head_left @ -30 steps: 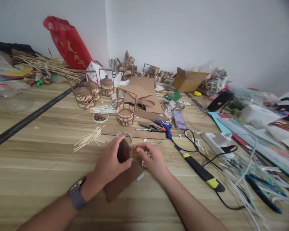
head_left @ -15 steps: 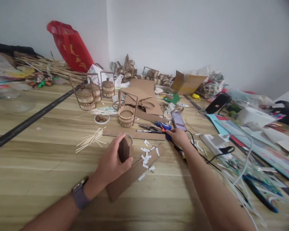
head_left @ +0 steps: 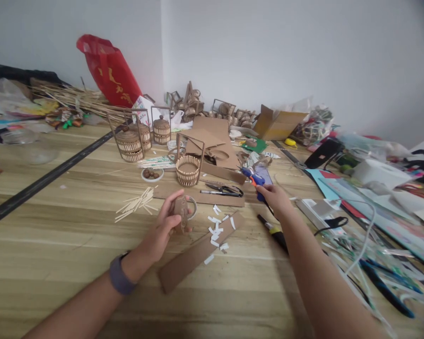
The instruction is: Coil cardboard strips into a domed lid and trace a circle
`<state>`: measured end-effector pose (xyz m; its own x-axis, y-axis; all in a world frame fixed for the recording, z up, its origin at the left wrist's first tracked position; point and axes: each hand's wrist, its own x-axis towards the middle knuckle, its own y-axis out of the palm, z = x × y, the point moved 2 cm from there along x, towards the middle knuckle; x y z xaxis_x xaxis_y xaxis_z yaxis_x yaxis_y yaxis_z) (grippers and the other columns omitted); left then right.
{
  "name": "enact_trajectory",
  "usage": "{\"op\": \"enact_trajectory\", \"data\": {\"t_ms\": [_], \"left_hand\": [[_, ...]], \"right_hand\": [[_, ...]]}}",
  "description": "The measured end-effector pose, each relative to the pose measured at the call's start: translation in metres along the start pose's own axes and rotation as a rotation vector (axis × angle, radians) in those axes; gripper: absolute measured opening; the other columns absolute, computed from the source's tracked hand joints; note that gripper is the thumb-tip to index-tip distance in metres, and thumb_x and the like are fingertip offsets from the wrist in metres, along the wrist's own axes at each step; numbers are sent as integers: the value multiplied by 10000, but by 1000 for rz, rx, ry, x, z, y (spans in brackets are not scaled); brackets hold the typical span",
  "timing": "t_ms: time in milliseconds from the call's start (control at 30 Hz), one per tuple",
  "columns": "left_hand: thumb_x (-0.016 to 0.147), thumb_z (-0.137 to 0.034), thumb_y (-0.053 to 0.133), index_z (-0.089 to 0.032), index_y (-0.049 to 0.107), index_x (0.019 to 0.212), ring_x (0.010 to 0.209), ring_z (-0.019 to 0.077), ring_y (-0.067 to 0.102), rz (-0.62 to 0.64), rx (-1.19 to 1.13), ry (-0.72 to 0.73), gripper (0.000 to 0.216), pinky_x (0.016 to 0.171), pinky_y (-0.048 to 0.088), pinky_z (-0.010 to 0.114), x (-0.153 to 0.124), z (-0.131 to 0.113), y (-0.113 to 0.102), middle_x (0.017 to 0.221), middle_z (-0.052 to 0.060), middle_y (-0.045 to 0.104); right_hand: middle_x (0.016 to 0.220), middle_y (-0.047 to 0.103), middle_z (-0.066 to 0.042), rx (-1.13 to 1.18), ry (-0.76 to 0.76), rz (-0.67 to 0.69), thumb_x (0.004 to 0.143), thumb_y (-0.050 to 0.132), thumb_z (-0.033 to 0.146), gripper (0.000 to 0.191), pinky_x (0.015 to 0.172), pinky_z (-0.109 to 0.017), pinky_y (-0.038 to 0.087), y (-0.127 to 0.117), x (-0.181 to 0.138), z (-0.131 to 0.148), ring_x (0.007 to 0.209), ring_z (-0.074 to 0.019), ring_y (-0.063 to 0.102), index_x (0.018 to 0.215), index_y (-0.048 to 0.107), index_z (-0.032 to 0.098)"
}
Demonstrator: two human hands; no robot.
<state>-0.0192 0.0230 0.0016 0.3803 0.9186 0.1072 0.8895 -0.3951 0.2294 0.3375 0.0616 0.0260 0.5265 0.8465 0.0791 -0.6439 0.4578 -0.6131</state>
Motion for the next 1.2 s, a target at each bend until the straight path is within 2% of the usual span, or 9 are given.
{"op": "enact_trajectory", "data": {"t_ms": [100,167,267,400,500,667,833,1000,1200], "left_hand": [[893,-502,552,-279,366,1483,1175,313,626,-23,-103,-23,658,804,622,423,2,-1,0,1448,130,514],[885,-580,598,-268,391,1470,1159,308,630,-21,-84,-26,694,806,609,404,2,0,-1,1419,135,547],[861,-672,625,-281,434,1461,1165,310,628,19,35,-7,742,832,580,379,2,1,-5,1423,125,567],[813,-758,606,-278,485,1444,1257,338,583,81,215,71,801,948,529,400,1,-3,-7,1468,119,549],[813,-784,567,-249,523,1425,1320,356,535,90,312,131,814,1041,481,439,0,-10,-6,1483,134,538],[865,-748,533,-253,529,1426,1383,351,475,138,423,220,748,1147,385,494,1,-13,-6,1489,136,525],[976,-533,544,-283,477,1455,1446,312,388,208,512,320,544,1207,290,477,-1,-12,-6,1516,102,490],[1005,-354,528,-297,485,1439,1398,293,451,203,632,413,439,1164,362,448,-4,-11,-5,1472,92,526],[904,-429,687,-259,573,1356,1237,301,586,171,781,479,496,1076,466,445,-4,-12,-3,1358,118,598]], "right_hand": [[675,625,-20,240,-40,-13,668,655,579,377,576,-297,468,5,-21,9,602,-177,592,771,572,225],[692,602,14,376,-68,7,618,702,553,395,587,-285,482,11,-39,17,600,-158,582,805,541,245],[589,522,57,723,-50,140,575,801,398,345,517,-244,398,24,-65,30,520,-112,478,740,547,234],[630,555,32,887,18,391,595,841,465,387,449,-231,290,40,-94,40,465,-74,387,805,675,186],[705,638,-17,910,52,536,536,898,528,458,466,-243,325,49,-110,42,487,-84,432,746,687,180],[713,696,-63,825,46,613,549,882,627,512,538,-273,424,57,-124,38,585,-153,548,731,716,178],[647,677,-52,803,-52,638,625,818,688,529,598,-290,476,60,-127,33,626,-182,606,710,713,176],[678,684,-59,742,-137,665,695,780,674,499,634,-306,498,63,-131,28,666,-195,627,689,706,180],[664,675,-50,723,-133,691,698,777,673,498,642,-303,501,63,-134,32,650,-187,626,684,710,180]]}}
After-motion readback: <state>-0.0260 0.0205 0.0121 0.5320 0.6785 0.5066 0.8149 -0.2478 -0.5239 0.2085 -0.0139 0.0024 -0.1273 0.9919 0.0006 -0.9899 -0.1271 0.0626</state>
